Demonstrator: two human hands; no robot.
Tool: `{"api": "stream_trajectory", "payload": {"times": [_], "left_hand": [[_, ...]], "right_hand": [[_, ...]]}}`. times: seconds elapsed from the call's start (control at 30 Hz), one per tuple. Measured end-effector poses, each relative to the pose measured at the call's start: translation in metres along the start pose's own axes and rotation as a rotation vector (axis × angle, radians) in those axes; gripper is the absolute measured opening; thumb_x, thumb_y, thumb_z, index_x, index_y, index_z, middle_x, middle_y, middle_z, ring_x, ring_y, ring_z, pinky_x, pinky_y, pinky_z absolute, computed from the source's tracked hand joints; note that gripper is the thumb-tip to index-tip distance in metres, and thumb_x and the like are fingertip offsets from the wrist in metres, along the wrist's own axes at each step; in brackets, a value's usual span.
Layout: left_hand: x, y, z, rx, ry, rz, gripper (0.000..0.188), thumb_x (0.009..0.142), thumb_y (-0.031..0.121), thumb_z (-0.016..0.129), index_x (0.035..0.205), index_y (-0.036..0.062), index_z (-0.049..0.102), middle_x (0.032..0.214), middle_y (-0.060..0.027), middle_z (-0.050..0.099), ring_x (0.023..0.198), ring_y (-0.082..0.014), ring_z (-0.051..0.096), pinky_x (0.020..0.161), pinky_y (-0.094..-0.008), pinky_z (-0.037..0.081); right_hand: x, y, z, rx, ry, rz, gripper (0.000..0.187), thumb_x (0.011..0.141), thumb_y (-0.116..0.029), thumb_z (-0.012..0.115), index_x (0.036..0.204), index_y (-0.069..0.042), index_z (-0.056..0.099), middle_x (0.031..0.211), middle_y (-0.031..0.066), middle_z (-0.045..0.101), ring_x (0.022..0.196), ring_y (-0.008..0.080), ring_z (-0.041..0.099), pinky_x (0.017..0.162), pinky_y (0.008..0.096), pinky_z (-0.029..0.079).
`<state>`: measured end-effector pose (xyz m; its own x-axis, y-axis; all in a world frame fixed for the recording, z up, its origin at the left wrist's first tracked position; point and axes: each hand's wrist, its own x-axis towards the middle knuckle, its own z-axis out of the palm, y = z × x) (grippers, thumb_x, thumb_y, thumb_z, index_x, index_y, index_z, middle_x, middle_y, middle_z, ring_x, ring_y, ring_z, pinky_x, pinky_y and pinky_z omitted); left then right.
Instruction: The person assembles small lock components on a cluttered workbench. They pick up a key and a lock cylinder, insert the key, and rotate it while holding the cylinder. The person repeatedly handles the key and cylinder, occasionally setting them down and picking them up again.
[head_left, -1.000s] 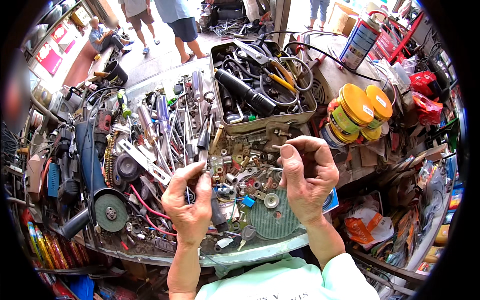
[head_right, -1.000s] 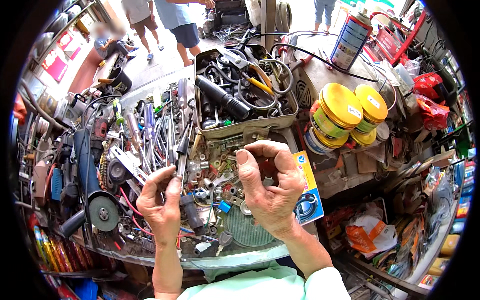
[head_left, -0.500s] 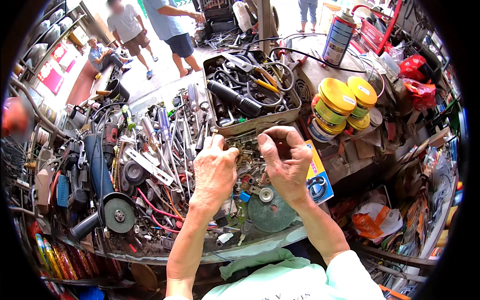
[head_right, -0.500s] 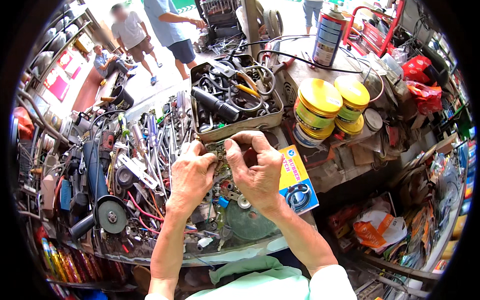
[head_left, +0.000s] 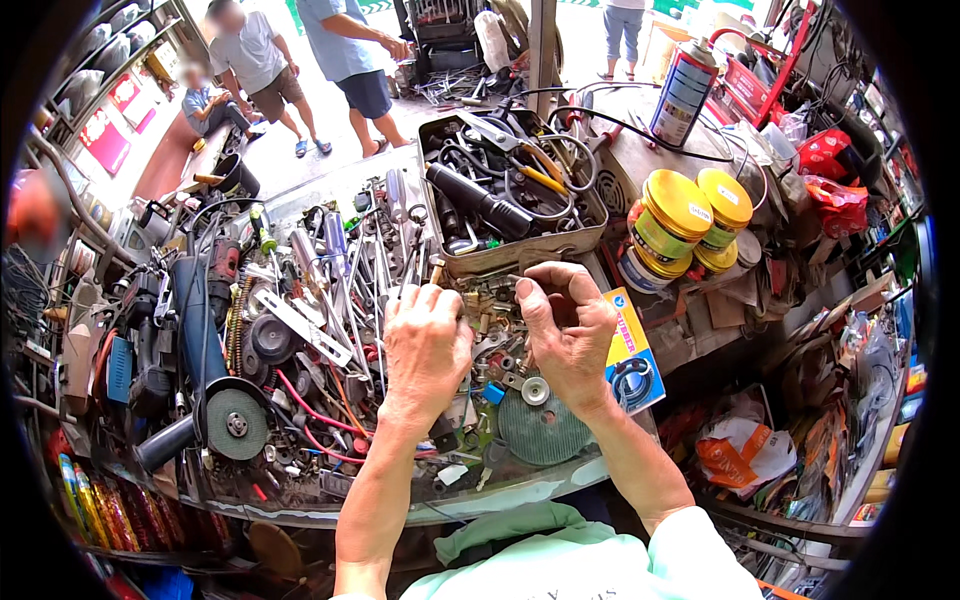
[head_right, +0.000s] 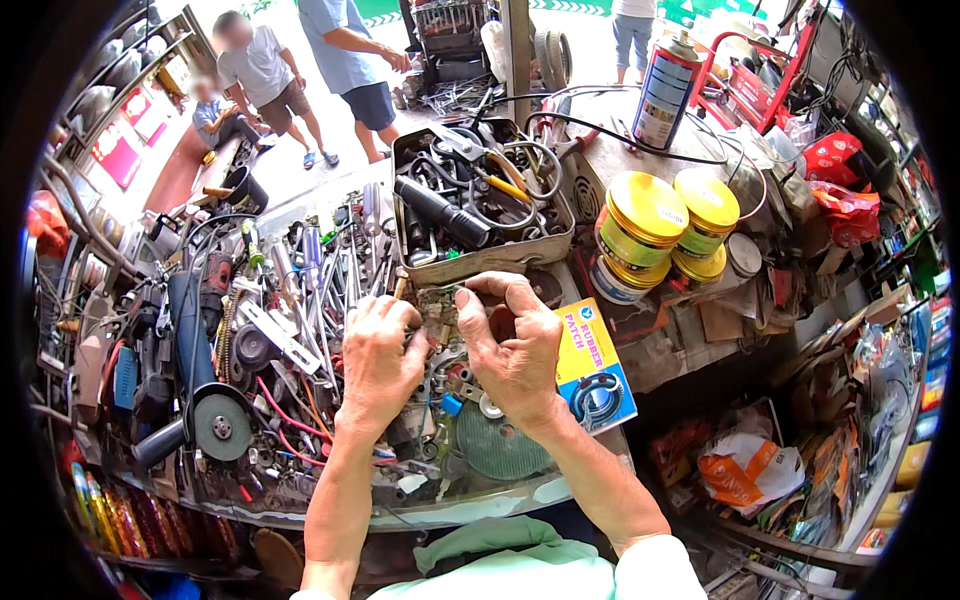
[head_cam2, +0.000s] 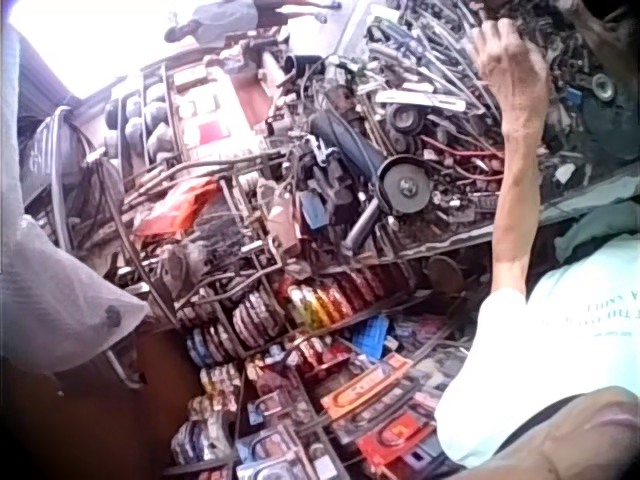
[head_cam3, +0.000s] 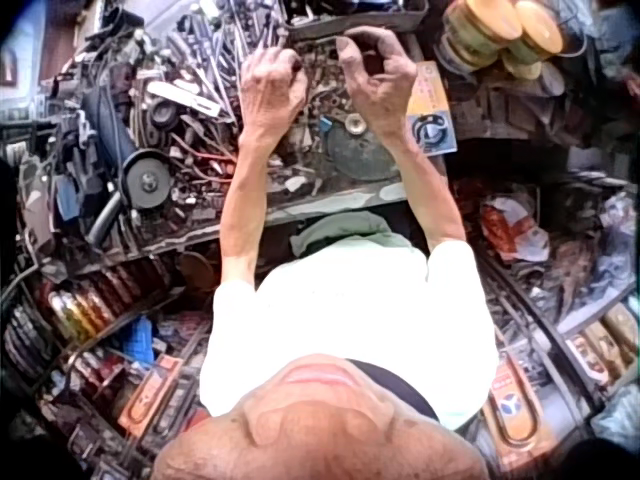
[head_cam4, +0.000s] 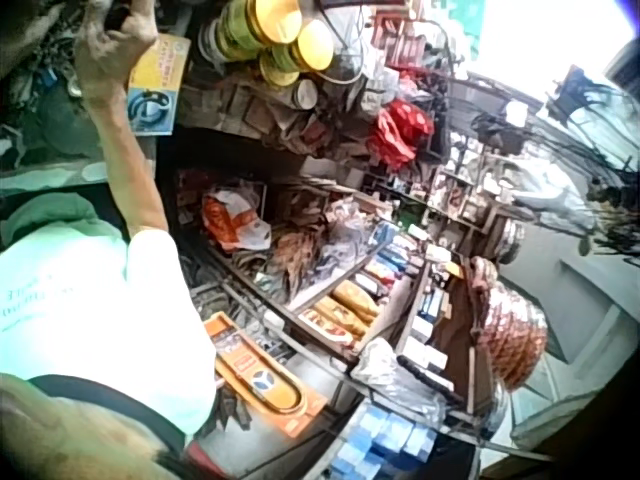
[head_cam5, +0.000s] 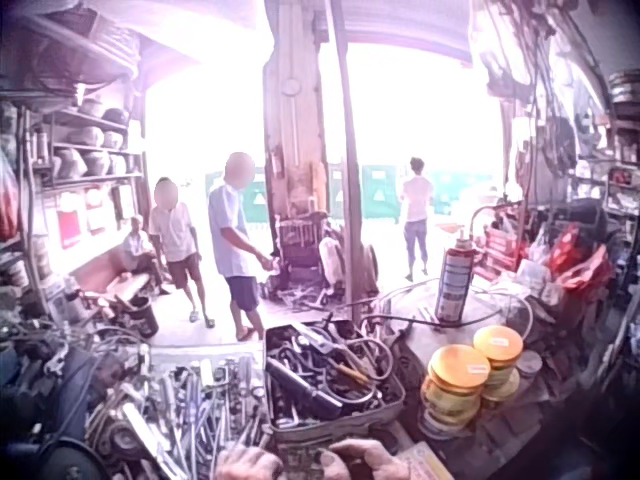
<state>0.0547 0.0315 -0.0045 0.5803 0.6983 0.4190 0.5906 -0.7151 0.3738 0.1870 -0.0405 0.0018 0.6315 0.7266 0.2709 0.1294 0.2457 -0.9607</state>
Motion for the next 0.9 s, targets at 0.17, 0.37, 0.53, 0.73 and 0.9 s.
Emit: {"api": "stream_trajectory", "payload": {"times": [0.17, 0.37, 0.53, 0.73, 0.9], "left_hand": [[-0.003, 0.004, -0.022, -1.031, 0.062, -0.485, 0.010, 0.083, 0.006, 0.069, 0.086, -0.0001, 0.062, 0.076, -0.0077, 0.067, 0.059, -0.0068, 0.059, 0.053, -0.0198, 0.048], [-0.007, 0.006, -0.033, -1.441, 0.072, -0.629, 0.018, 0.083, 0.004, 0.070, 0.098, -0.0041, 0.063, 0.087, -0.0127, 0.070, 0.072, -0.0132, 0.067, 0.058, -0.0197, 0.049], [-0.008, 0.013, -0.034, -1.431, 0.092, -0.552, 0.020, 0.083, -0.003, 0.066, 0.101, -0.0084, 0.064, 0.092, -0.0166, 0.069, 0.080, -0.0195, 0.069, 0.076, -0.0286, 0.057], [-0.009, 0.008, -0.031, -1.454, 0.037, -0.579, 0.021, 0.081, -0.003, 0.069, 0.101, -0.0066, 0.065, 0.092, -0.0147, 0.069, 0.081, -0.0181, 0.068, 0.078, -0.0294, 0.056], [-0.009, 0.008, -0.034, -1.475, -0.014, -0.592, 0.022, 0.080, -0.002, 0.071, 0.102, -0.0048, 0.066, 0.090, -0.0097, 0.069, 0.081, -0.0127, 0.066, 0.077, -0.0242, 0.053]], "right_hand": [[-0.002, -0.001, 0.001, -0.042, -0.108, -0.058, 0.013, 0.086, -0.004, 0.066, 0.098, -0.001, 0.064, 0.067, -0.0021, 0.058, 0.051, 0.0000, 0.045, 0.044, 0.0186, 0.035], [-0.010, -0.008, 0.005, -0.045, -0.263, -0.271, 0.017, 0.085, 0.000, 0.065, 0.102, 0.001, 0.063, 0.081, 0.0039, 0.066, 0.057, 0.0046, 0.059, 0.048, 0.0178, 0.044], [-0.007, -0.012, 0.001, -0.188, -0.261, -0.371, 0.022, 0.081, 0.002, 0.067, 0.102, -0.001, 0.064, 0.086, 0.0111, 0.068, 0.066, 0.0171, 0.067, 0.056, 0.0261, 0.052], [-0.007, -0.011, 0.001, -0.245, -0.229, -0.393, 0.020, 0.080, 0.002, 0.066, 0.100, 0.000, 0.064, 0.086, 0.0139, 0.067, 0.073, 0.0257, 0.068, 0.062, 0.0306, 0.054], [-0.008, -0.008, 0.001, -0.183, -0.279, -0.340, 0.019, 0.081, 0.000, 0.066, 0.100, 0.001, 0.063, 0.086, 0.0140, 0.067, 0.074, 0.0267, 0.068, 0.063, 0.0306, 0.055]]}}
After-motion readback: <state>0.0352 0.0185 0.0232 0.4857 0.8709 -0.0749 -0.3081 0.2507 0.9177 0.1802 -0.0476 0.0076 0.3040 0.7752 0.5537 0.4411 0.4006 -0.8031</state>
